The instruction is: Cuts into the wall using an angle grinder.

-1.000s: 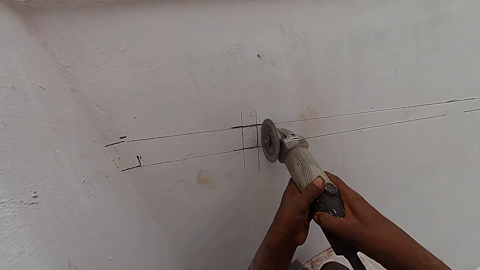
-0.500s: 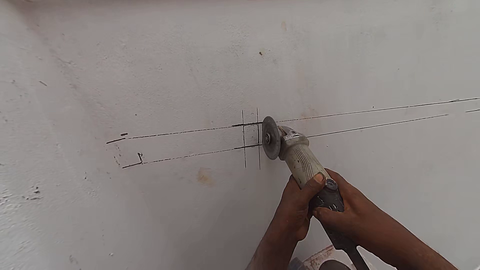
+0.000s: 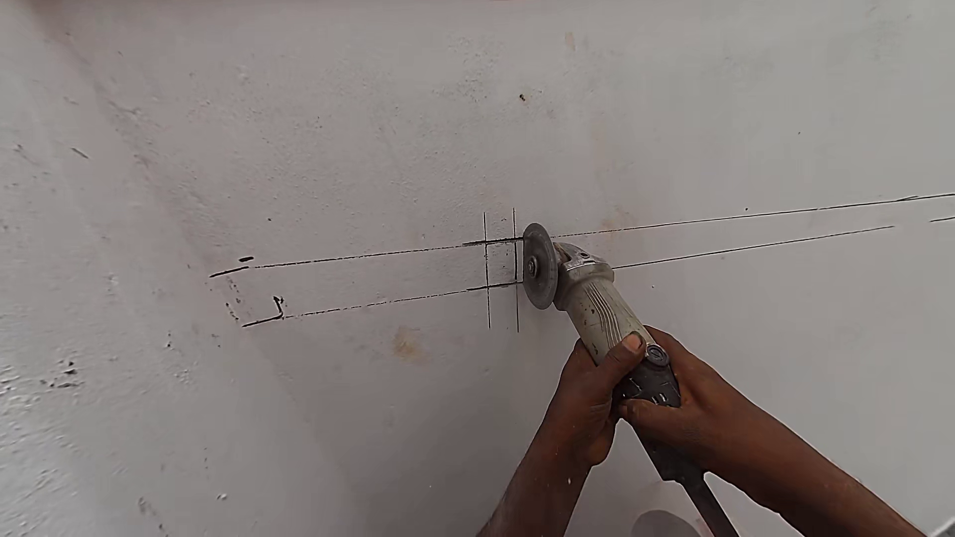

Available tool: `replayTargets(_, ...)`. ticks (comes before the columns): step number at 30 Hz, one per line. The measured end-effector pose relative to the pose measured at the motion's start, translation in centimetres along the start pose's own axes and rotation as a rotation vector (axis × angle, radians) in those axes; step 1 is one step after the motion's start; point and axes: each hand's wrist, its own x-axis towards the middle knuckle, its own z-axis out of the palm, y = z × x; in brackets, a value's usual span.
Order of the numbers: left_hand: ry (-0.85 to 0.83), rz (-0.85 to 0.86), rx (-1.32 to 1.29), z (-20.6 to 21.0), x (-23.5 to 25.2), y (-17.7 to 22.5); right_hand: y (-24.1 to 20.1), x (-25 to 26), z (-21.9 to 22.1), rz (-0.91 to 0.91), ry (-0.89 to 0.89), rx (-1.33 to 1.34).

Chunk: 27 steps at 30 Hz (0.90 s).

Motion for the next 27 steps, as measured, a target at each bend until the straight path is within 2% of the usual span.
replayTargets(5, -0.011, 0.001, 0.014, 0.0, -0.3, 0.0, 0.4, -0.3, 0.1, -0.05, 0.021, 0.021)
replayTargets(9, -0.086, 0.019, 0.112, -0.1, -1.9, -0.5, 1.6, -3.0, 0.8, -0.16, 0.097, -0.061)
replayTargets(14, -0.038, 0.069, 0.222, -0.8, -4.5, -1.0, 0.8, -6.0, 2.5, -0.13, 0.042, -0.074)
replayTargets(19, 0.067, 0.132, 0.267, -1.7, -5.9, 0.0, -0.1, -5.5, 4.4, -0.139, -0.001, -0.033)
replayTargets(27, 0.06, 0.146, 0.275, -2.8, -5.5, 2.1, -2.0, -4.3, 5.6, -0.124, 0.007, -0.043)
